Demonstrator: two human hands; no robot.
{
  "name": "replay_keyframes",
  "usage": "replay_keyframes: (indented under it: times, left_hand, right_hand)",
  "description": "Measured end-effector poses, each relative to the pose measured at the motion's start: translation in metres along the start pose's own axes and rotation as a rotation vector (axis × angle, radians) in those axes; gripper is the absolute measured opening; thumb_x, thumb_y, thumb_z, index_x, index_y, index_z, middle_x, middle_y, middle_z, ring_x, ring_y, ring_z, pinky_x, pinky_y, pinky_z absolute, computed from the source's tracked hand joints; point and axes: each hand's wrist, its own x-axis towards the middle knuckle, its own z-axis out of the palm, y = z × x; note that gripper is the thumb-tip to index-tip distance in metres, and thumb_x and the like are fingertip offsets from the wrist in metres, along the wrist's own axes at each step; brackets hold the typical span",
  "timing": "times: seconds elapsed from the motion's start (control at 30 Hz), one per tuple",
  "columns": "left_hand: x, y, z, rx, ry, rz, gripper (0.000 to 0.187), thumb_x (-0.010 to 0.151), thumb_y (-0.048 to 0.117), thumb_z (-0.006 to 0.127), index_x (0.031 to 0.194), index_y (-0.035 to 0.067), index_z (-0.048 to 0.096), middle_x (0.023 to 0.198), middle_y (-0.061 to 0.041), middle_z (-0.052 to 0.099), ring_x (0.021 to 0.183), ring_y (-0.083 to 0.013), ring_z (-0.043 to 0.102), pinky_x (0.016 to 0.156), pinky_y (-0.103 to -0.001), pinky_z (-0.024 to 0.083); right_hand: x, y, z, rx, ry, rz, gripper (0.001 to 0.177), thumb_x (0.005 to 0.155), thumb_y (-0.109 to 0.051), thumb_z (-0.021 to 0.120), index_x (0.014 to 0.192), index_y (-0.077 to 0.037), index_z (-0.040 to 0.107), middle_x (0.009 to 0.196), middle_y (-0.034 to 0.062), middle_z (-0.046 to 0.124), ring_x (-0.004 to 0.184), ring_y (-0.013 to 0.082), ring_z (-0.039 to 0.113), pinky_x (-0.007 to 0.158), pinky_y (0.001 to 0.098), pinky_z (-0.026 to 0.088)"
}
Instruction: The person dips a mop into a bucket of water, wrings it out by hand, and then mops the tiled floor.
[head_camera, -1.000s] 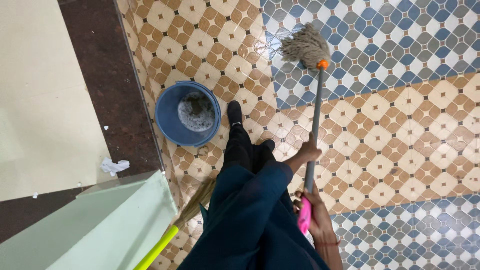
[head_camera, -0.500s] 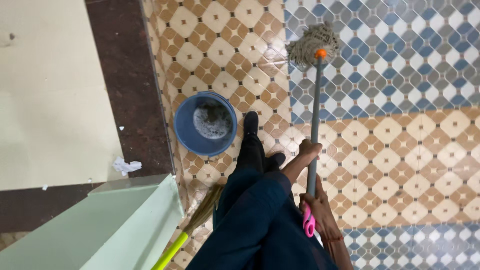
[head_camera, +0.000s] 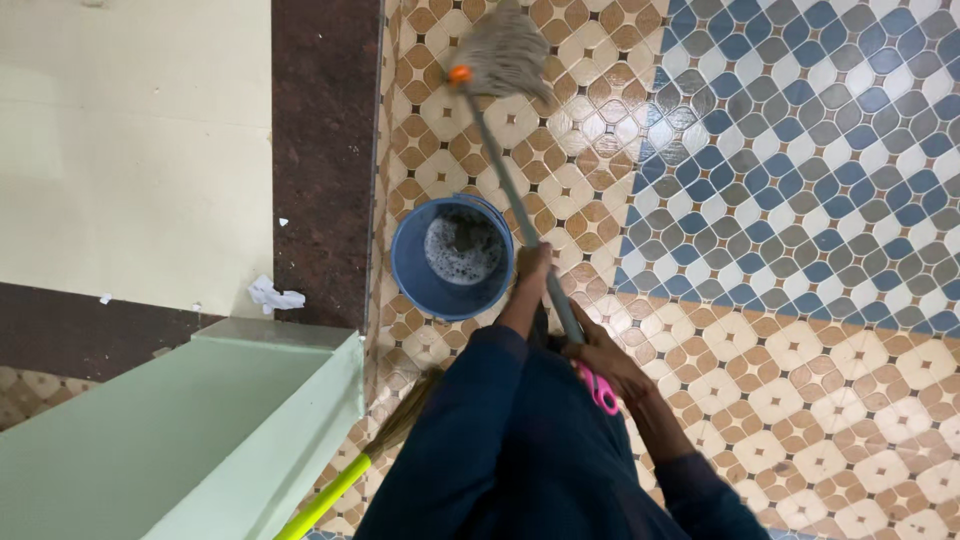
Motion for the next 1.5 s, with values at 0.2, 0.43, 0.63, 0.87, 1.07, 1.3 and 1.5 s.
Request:
replay_keyframes:
  times: [0.2,0.43,0.63,0.87,1.07,1.3,1.5]
  left_hand:
    - [-0.016,-0.002,-0.012,-0.234,0.005,0.207,0.041,0.087,0.009,0.069,0.119,-0.014,0.055,0.084,-0.015,0.063,0.055,-0.0183,0.06,0.048,-0.034,0.051]
    - [-0.065,-0.002,0.039,-0.102,0.076,0.145,0.085,0.086,0.009,0.058,0.158,0.012,0.014,0.113,-0.019,0.062,0.078,-0.0289,0.067,0.058,-0.04,0.057]
    - [-0.093,-0.062,0.119,0.379,0.128,0.23,0.092,0.092,0.016,0.063,0.165,0.013,0.007,0.128,-0.034,0.064,0.105,-0.0416,0.07,0.089,-0.045,0.06]
    - [-0.179,-0.119,0.205,0.793,-0.086,0.217,0.091,0.096,0.026,0.06,0.164,0.017,0.001,0.118,-0.032,0.067,0.104,-0.0456,0.068,0.091,-0.052,0.056]
    - [-0.244,-0.218,0.254,1.014,-0.381,0.408,0.091,0.096,0.023,0.062,0.163,0.011,0.002,0.112,-0.033,0.069,0.101,-0.0457,0.07,0.09,-0.05,0.058]
    - [-0.288,-0.299,0.272,1.357,-0.757,0.542,0.091,0.096,0.019,0.063,0.162,0.009,0.001,0.118,-0.033,0.067,0.101,-0.0423,0.071,0.085,-0.046,0.061]
    - [-0.306,-0.333,0.272,1.729,-1.039,0.527,0.099,0.093,0.017,0.062,0.163,0.009,-0.007,0.117,-0.033,0.066,0.099,-0.0418,0.072,0.081,-0.045,0.06]
  right_hand:
    - [0.0,-0.043,-0.009,-0.022,-0.091,0.073,0.094,0.083,0.003,0.06,0.163,-0.025,0.02,0.065,0.0018,0.052,0.048,0.0102,0.051,0.044,0.0234,0.049]
    - [-0.035,-0.022,-0.065,0.156,-0.016,0.02,0.083,0.086,0.001,0.065,0.16,-0.012,0.029,0.067,0.0019,0.056,0.046,0.0095,0.051,0.042,0.022,0.046]
    - [-0.065,0.065,-0.127,0.2,0.09,-0.11,0.074,0.089,-0.001,0.067,0.158,-0.007,0.041,0.073,0.0044,0.063,0.052,0.0067,0.058,0.045,0.0195,0.049]
    - [-0.142,0.156,-0.174,0.504,0.274,-0.145,0.075,0.087,0.002,0.061,0.157,-0.01,0.037,0.075,0.0068,0.066,0.051,0.0105,0.057,0.042,0.0217,0.047]
    - [-0.194,0.262,-0.167,0.787,0.502,-0.155,0.078,0.082,0.003,0.062,0.155,-0.005,0.036,0.075,0.0081,0.065,0.049,0.0135,0.056,0.039,0.024,0.045]
    - [-0.178,0.349,-0.119,1.32,0.736,-0.224,0.061,0.08,0.002,0.06,0.139,0.005,0.048,0.066,0.0076,0.056,0.045,0.0161,0.051,0.04,0.027,0.044]
    - [-0.16,0.345,-0.082,1.643,0.914,-0.268,0.019,0.086,-0.006,0.06,0.1,0.005,0.054,0.063,0.0065,0.051,0.045,0.0154,0.047,0.041,0.029,0.04]
